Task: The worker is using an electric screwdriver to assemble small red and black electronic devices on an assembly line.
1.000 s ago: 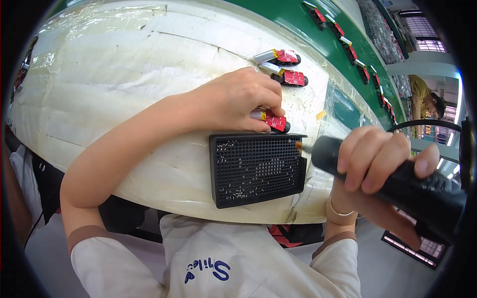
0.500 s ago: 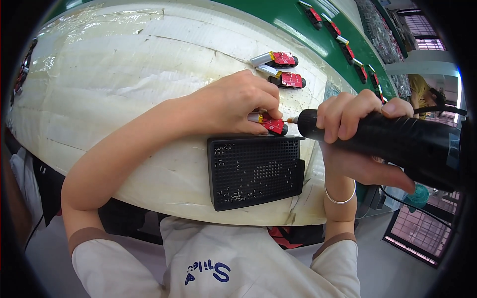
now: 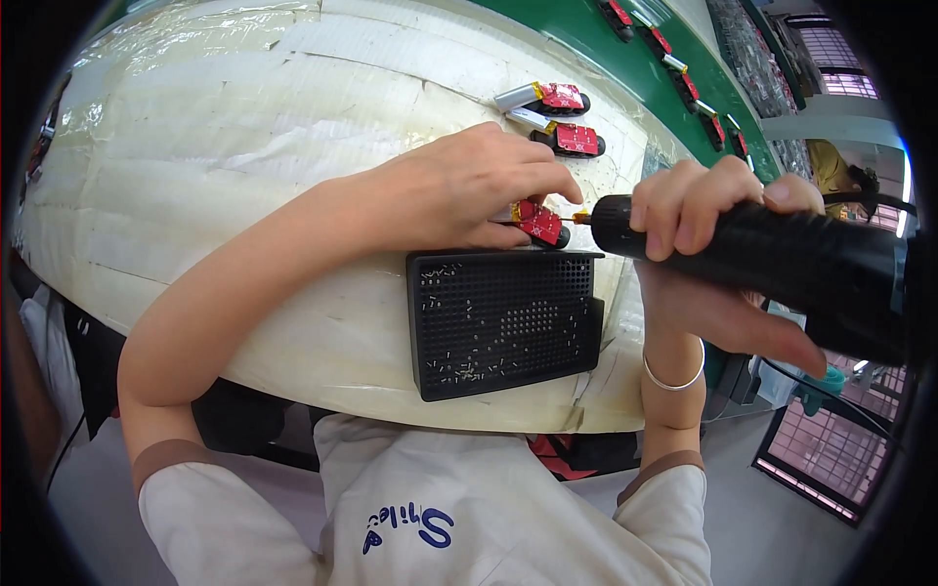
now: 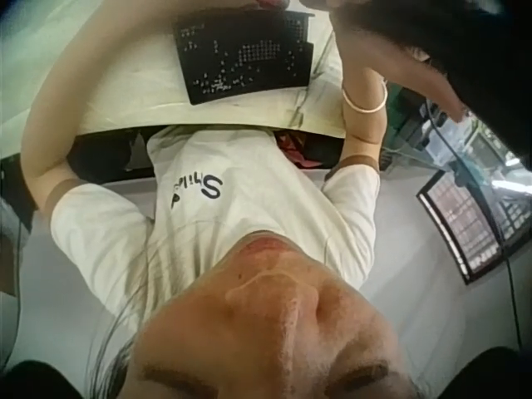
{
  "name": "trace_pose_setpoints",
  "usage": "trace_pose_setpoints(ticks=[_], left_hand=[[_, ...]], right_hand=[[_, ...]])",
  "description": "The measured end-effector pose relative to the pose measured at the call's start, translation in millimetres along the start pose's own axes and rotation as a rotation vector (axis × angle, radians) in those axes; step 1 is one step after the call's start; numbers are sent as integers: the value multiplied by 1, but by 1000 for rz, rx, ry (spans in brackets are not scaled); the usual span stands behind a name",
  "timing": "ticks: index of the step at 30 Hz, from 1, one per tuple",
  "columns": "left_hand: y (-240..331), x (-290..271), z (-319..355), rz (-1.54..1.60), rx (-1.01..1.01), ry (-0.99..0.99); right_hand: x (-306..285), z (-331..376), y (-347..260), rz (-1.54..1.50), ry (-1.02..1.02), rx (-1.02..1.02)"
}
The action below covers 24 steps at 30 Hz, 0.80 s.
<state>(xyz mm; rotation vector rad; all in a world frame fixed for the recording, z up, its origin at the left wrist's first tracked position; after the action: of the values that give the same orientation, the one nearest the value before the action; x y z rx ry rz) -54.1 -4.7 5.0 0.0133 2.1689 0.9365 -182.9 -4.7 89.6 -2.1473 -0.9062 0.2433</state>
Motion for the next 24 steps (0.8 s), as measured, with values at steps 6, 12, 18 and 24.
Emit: trace_pose_setpoints(ticks=[6, 12, 18, 24], left_hand=[[-3, -20, -1, -417, -60, 60], [-5, -11, 2, -549, -3, 131], [1, -9, 0, -418, 77, 62], [5, -4, 3, -182, 140, 8]], right_hand=[[26, 15, -25, -31, 51, 104], [30, 25, -15, -44, 90, 135], [30, 26, -15, -34, 100, 141], [33, 23, -16, -42, 33, 127]])
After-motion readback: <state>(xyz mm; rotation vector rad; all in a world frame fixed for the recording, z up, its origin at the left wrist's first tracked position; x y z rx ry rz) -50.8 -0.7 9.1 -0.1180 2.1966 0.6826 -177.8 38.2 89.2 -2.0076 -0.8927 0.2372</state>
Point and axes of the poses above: each hand's wrist, its own z-axis away from the middle knuckle, its own x-axis out of the palm, y = z × x, the point moved 5 cm from there along -z, towards the middle knuckle, and after that the axes turned 5 degrees about -z, right-handed, at the moved point
